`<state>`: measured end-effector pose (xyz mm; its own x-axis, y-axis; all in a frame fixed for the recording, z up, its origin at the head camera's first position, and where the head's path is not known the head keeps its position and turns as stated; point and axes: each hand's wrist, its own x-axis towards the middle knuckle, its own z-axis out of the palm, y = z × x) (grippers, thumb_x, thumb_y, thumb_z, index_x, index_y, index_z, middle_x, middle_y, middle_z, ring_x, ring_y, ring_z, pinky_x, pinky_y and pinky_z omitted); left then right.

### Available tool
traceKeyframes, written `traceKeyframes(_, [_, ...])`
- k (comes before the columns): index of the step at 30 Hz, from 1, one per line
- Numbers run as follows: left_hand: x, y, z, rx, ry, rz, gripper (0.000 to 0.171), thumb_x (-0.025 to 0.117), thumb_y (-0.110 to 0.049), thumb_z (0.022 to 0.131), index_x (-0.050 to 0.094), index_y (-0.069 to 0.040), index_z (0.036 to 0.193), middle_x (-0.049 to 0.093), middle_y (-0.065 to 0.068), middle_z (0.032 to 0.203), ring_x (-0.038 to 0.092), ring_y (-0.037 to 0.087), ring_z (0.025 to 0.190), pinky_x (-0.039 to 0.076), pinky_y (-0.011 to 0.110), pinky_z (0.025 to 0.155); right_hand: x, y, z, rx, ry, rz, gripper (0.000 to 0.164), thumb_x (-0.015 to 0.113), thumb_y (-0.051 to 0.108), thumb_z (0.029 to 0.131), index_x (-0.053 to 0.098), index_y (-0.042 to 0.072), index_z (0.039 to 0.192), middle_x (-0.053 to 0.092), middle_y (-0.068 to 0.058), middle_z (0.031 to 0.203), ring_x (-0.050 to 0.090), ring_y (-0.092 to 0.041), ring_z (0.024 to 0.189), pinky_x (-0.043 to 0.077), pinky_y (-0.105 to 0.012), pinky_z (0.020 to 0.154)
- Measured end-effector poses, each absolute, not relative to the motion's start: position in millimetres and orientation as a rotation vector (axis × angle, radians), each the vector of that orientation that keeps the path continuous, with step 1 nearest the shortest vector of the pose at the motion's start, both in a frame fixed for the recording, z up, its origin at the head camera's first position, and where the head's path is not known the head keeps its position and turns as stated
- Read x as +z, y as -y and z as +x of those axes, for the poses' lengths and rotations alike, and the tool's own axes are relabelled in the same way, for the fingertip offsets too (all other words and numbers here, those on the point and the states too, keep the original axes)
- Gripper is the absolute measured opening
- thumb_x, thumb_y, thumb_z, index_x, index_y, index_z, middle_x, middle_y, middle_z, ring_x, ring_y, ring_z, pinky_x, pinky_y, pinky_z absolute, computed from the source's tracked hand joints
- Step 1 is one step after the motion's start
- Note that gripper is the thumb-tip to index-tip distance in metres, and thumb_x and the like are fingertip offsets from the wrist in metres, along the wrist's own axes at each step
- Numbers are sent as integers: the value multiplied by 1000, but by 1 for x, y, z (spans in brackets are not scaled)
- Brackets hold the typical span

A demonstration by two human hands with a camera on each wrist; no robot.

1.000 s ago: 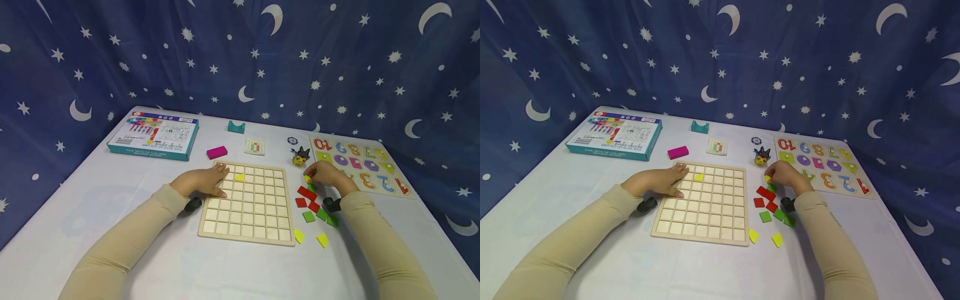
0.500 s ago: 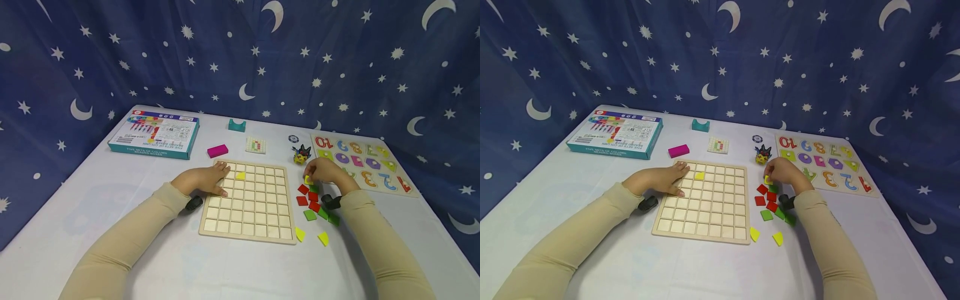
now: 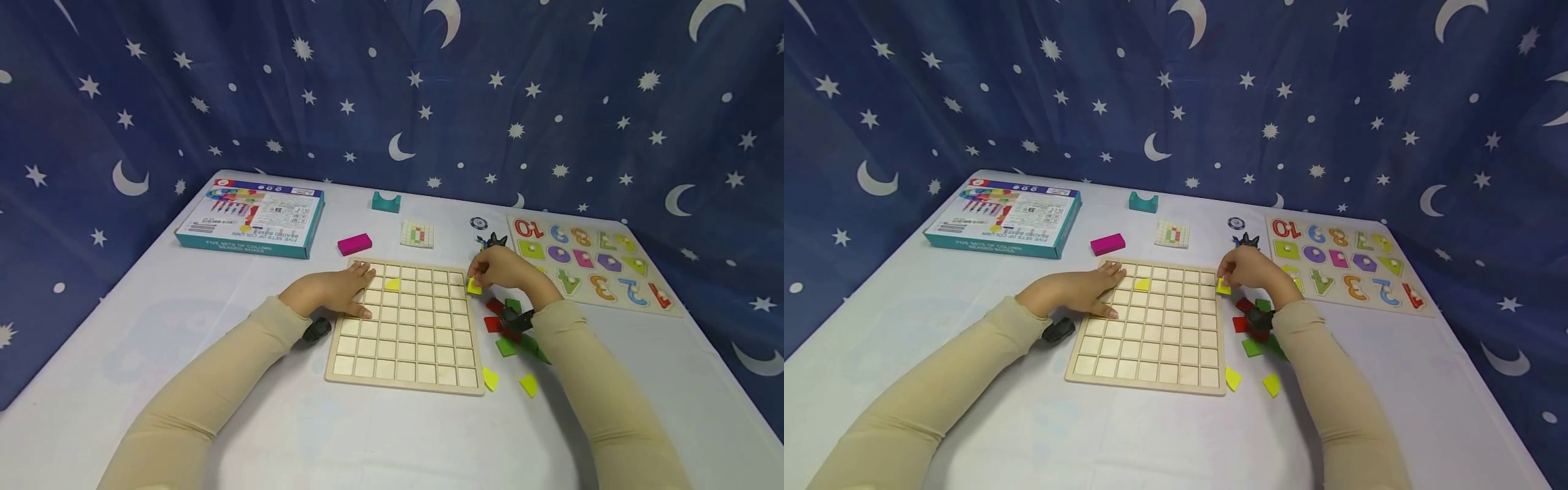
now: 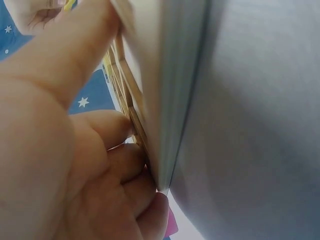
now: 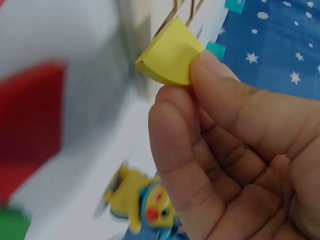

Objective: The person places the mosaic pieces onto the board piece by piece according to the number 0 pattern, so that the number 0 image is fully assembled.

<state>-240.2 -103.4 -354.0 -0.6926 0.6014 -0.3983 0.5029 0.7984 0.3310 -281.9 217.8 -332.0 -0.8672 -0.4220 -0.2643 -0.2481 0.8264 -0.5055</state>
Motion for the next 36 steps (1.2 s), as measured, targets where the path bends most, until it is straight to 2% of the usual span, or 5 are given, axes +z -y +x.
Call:
traceKeyframes(11, [-352, 103, -239, 265, -2503, 820, 89, 58, -43, 87, 10, 4, 146, 3, 23, 153, -1, 34, 142, 10, 46, 114, -333, -170, -286, -712, -2558, -559, 6, 63, 3, 83, 66, 4, 89, 63, -5, 76, 56, -17, 66, 48, -31, 63])
traceKeyframes(17, [-353, 104, -239, 264, -2507, 816, 89, 57, -43, 87, 10, 4, 146, 3, 22, 153, -1, 34, 142, 11, 46, 114, -335, -148, -288, -726, -2517, -579, 6, 65, 4, 83, 66, 4, 89, 62, -5, 77, 56, -16, 65, 48, -28, 61])
traceKeyframes(22, [-355, 103, -241, 257, -2503, 827, 89, 57, -44, 88, 9, 5, 146, 3, 23, 153, -1, 34, 142, 9, 45, 115, -339, -140, -289, -713, -2534, -578, 7, 65, 4, 83, 68, 5, 89, 62, -5, 77, 54, -13, 62, 46, -24, 58])
traceKeyframes(30, [-354, 104, -240, 251, -2503, 825, 91, 57, -44, 87, 8, 7, 145, 2, 24, 152, -2, 34, 142, 8, 45, 115, -344, -134, -290, -708, -2526, -552, 11, 64, 2, 83, 69, 3, 93, 63, -6, 81, 56, -13, 66, 49, -25, 63])
traceKeyframes(36, [-352, 104, -239, 245, -2496, 842, 90, 57, -43, 88, 8, 8, 145, 1, 24, 152, -2, 35, 141, 8, 45, 115, -344, -131, -288, -709, -2526, -516, 10, 62, 0, 82, 68, 3, 91, 61, -5, 77, 55, -13, 65, 49, -25, 61])
